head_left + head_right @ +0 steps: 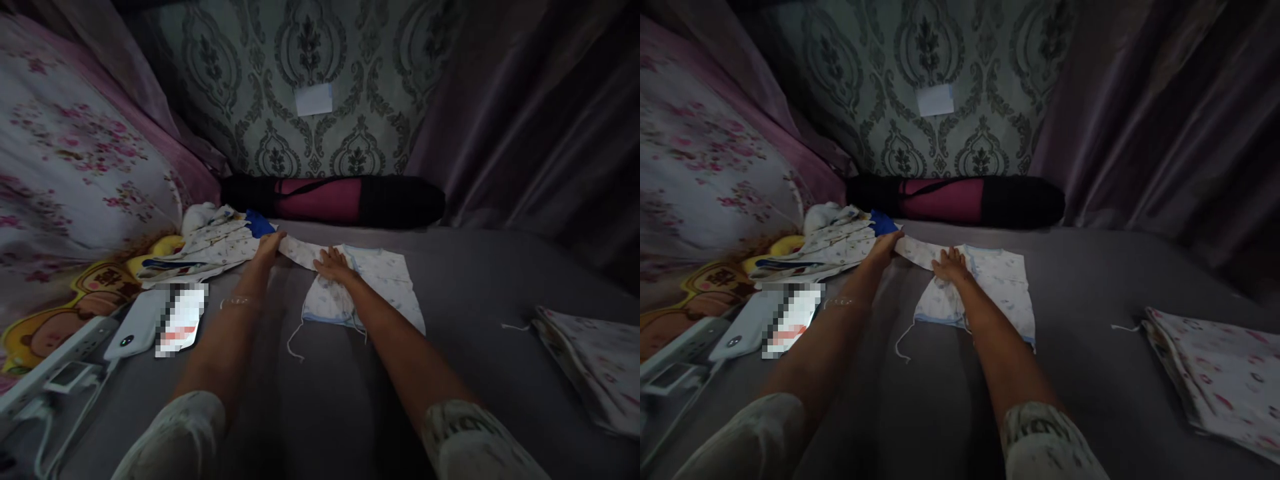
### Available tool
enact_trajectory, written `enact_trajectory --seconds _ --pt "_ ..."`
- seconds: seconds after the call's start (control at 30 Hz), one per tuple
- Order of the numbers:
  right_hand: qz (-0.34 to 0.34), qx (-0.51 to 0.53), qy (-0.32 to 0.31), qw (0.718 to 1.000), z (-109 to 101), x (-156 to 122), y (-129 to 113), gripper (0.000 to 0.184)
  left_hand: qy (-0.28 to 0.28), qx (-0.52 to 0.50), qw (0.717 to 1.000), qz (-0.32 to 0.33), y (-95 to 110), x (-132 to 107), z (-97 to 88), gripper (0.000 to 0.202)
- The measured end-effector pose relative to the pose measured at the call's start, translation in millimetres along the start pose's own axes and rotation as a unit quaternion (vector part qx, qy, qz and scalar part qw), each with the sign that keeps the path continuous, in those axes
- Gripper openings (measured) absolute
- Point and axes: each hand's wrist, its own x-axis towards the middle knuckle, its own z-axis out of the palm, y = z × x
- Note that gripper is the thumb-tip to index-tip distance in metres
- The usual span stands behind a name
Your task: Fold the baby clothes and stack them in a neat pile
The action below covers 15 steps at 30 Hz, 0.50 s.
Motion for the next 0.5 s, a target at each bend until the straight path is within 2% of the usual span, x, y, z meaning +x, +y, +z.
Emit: enact_trajectory --seconds 0.03,0.13,0.2,0.3,0.33,0.4,0.5 --pt "-0.007 0.042 0.004 0.999 -8 -1 3 0.059 0.006 -0.023 1.0 -0.011 6 -5 5.4 0.015" --pt "0.018 0.21 0.096 0.973 -30 -12 21 0.051 -0.018 -0.062 0.997 -0.029 23 -25 24.1 0.014" --pt "0.076 0.353 0.112 0.926 -41 -24 40 0.048 -0.035 -0.065 0.997 -0.038 31 -40 38.0 0.015" --pt "0.133 0.539 0.07 0.829 -48 -45 68 0.048 -0.042 -0.07 0.996 -0.039 38 -58 60.7 0.02" --pt "0.139 0.572 0.06 0.806 -49 -51 76 0.049 -0.049 -0.072 0.996 -0.035 39 -64 68.6 0.02" --pt "0.135 0.594 0.05 0.792 -48 -60 87 0.051 -0.074 -0.073 0.994 -0.032 41 -74 84.9 0.019" --pt "0.116 0.589 0.045 0.799 -46 -64 95 0.055 -0.113 -0.073 0.99 -0.03 44 -88 107.3 0.017"
